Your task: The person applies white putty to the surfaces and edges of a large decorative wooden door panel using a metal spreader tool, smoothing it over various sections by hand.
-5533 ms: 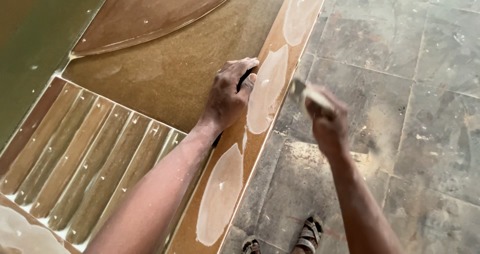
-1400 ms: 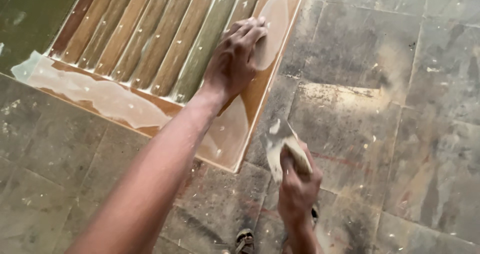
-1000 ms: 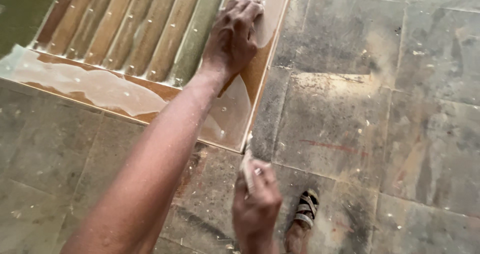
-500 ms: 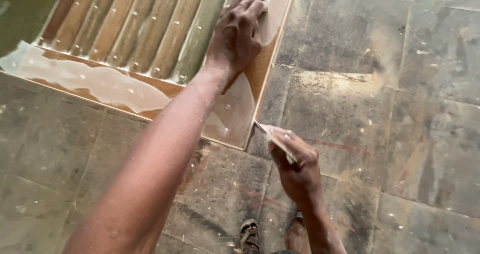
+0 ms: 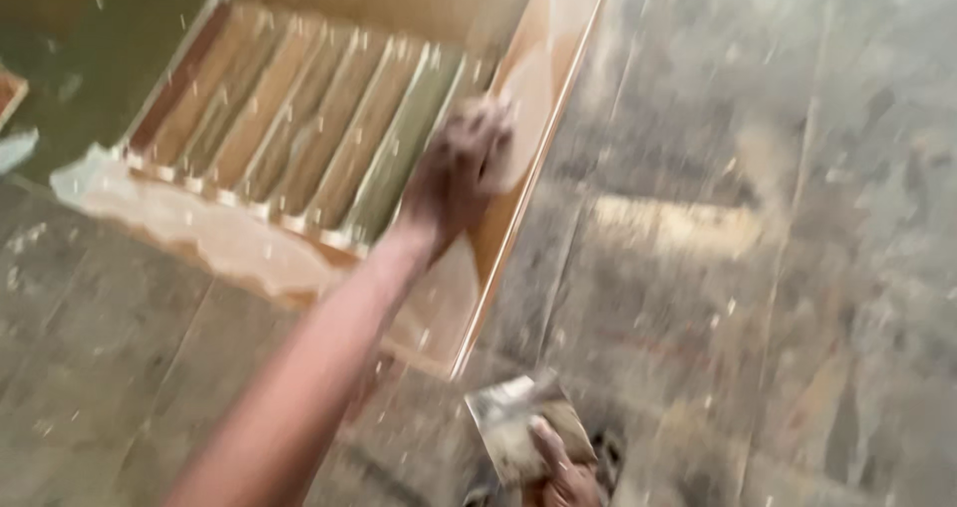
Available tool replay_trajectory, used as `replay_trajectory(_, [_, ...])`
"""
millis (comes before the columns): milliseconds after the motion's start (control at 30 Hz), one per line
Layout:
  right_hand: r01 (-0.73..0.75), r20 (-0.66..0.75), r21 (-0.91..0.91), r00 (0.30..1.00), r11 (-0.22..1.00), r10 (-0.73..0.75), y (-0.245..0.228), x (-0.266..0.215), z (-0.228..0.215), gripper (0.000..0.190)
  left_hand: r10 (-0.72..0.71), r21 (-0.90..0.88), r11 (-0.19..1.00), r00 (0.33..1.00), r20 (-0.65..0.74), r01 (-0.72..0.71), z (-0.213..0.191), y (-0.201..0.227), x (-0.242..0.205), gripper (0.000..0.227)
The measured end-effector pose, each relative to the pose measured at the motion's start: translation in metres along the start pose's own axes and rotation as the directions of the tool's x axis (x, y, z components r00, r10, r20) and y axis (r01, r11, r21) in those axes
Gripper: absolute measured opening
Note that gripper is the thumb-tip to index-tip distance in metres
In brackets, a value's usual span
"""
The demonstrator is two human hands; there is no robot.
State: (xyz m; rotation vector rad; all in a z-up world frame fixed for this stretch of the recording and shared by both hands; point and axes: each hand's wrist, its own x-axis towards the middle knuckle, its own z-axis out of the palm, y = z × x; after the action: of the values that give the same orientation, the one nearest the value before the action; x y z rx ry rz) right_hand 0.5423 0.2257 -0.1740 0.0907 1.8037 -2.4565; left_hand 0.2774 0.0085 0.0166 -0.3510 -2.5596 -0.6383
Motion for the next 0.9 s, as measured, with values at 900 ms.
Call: replay_trajectory(900, [-0.434,-0.124,0.409,0.845,0.803,0.52,-0.315,0.446,-0.074,0.039,-0.401,0.319,0.89,0.892,0.208,0.326,0.102,0.025,0.256,0.046])
